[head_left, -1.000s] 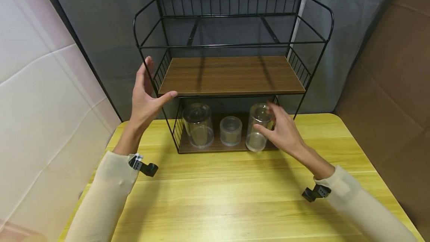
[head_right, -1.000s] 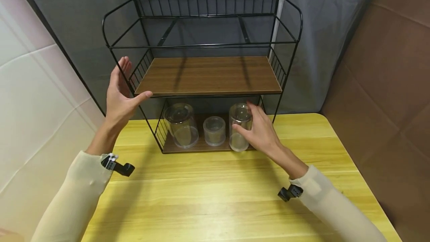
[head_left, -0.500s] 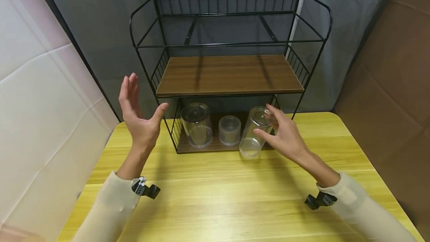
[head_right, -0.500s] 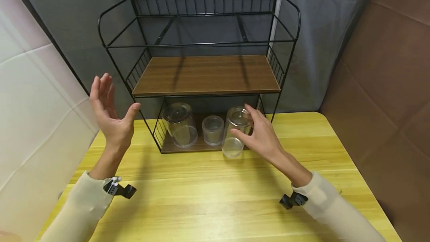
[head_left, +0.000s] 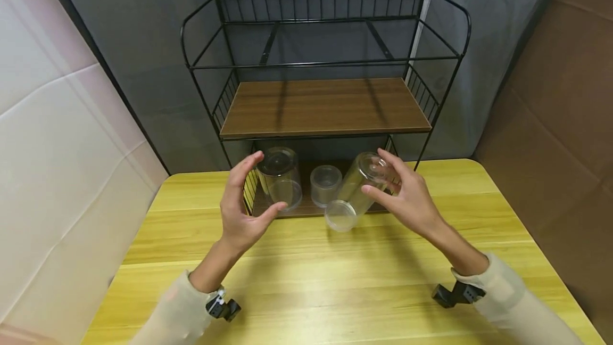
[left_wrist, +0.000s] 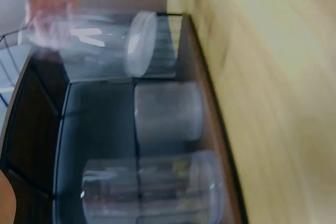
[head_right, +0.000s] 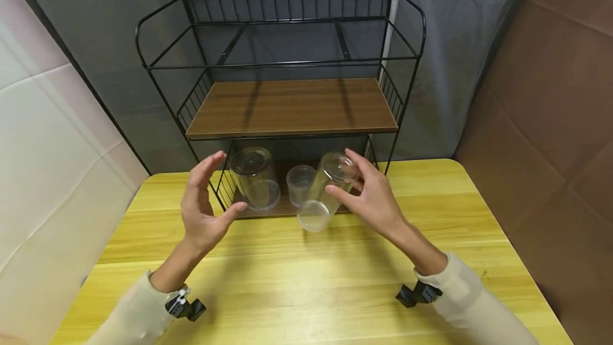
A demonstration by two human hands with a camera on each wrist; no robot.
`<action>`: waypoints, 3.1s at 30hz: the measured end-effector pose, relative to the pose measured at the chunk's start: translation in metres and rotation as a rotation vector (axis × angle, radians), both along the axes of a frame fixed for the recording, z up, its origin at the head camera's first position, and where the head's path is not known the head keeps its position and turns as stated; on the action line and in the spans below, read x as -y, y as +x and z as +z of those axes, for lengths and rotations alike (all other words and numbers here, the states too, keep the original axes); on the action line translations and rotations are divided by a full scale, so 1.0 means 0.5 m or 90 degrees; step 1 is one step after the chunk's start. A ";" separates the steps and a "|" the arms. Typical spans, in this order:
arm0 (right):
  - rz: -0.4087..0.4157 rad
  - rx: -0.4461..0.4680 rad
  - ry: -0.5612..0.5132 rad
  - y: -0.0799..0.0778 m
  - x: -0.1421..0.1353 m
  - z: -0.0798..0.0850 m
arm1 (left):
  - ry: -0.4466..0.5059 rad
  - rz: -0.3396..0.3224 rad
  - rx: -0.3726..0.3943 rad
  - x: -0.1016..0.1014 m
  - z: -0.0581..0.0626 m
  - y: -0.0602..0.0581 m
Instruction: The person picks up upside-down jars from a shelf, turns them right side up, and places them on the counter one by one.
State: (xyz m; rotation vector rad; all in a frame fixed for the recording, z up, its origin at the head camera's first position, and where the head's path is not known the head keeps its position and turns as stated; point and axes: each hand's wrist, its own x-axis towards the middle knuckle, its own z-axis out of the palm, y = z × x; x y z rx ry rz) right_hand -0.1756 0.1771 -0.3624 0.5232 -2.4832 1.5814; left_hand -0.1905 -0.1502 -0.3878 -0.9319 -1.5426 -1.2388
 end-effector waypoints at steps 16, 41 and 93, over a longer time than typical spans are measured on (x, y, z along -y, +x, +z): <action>0.063 0.001 -0.182 0.021 0.001 0.037 | -0.127 -0.202 0.470 -0.051 -0.102 0.033; 0.135 0.090 -0.357 0.016 -0.002 0.018 | 0.027 -0.313 0.489 -0.071 -0.090 0.040; -0.069 -0.167 0.124 -0.159 -0.179 0.109 | -0.163 -0.090 0.462 0.176 -0.019 0.034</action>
